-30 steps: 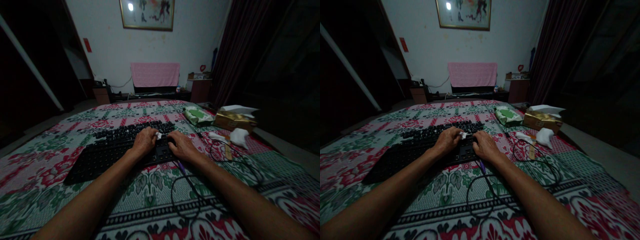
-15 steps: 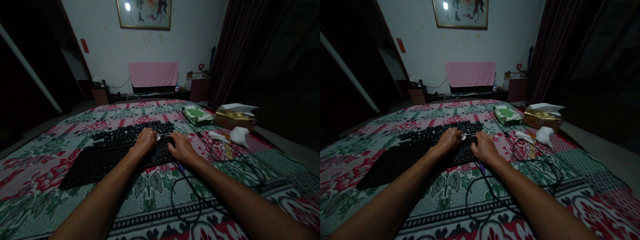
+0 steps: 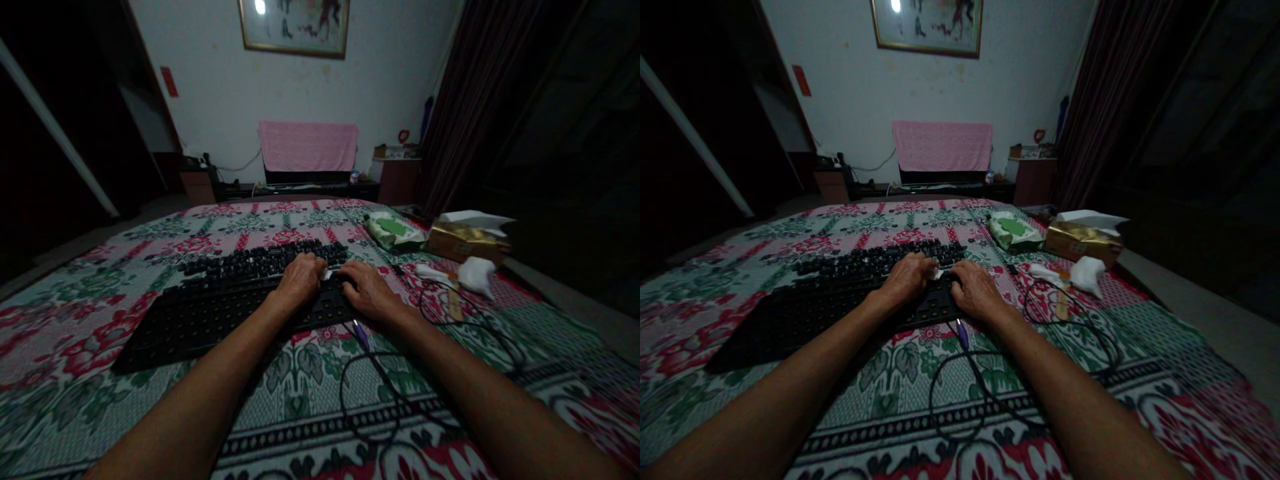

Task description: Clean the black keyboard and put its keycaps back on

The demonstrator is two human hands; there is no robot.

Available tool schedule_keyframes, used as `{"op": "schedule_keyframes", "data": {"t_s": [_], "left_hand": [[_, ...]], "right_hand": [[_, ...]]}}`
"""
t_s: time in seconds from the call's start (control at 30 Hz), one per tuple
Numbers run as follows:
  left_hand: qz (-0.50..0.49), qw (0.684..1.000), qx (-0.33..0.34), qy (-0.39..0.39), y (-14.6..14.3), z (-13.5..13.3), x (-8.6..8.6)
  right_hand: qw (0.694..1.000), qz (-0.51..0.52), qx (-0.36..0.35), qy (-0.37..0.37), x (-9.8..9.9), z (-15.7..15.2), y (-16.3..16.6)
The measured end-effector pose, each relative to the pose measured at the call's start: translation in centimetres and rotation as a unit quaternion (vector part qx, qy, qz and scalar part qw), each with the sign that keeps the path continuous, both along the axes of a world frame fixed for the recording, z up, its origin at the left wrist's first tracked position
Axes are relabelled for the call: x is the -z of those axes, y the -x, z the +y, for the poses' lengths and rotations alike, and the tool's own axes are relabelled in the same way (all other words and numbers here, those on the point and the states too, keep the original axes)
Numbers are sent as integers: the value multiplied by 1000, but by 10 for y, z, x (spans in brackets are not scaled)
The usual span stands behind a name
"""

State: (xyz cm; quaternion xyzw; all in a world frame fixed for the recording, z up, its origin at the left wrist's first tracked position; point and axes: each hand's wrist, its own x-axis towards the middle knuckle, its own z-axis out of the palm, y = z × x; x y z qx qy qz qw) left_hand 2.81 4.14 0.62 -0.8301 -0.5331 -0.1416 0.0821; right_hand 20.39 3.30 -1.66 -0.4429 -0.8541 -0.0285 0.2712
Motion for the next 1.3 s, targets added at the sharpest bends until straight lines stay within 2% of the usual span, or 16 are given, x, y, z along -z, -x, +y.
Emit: {"op": "schedule_keyframes", "data": {"t_s": [0.27,0.57,0.7,0.9,1.1,1.2,1.3], "left_hand": [[48,997,-45,27,13,-5,-17],[34,999,23,14,1,-10,-7],[59,997,38,28,3,-13,-14],[93,994,20,60,13,-12,-26],[68,996,60,-5,4,-14,-14],[66,996,60,-4,1,-15,-9],[67,996,63,19,0,-17,-10]], "right_hand": [[1000,9,1,-9,4,1,1],[1000,14,12,-10,4,-1,2],[1000,9,17,-9,4,0,2],[1000,10,17,-10,4,-1,2],[1000,7,18,-11,3,-3,3],[1000,6,18,-11,3,-2,3],[1000,7,16,-10,4,-1,3]]}}
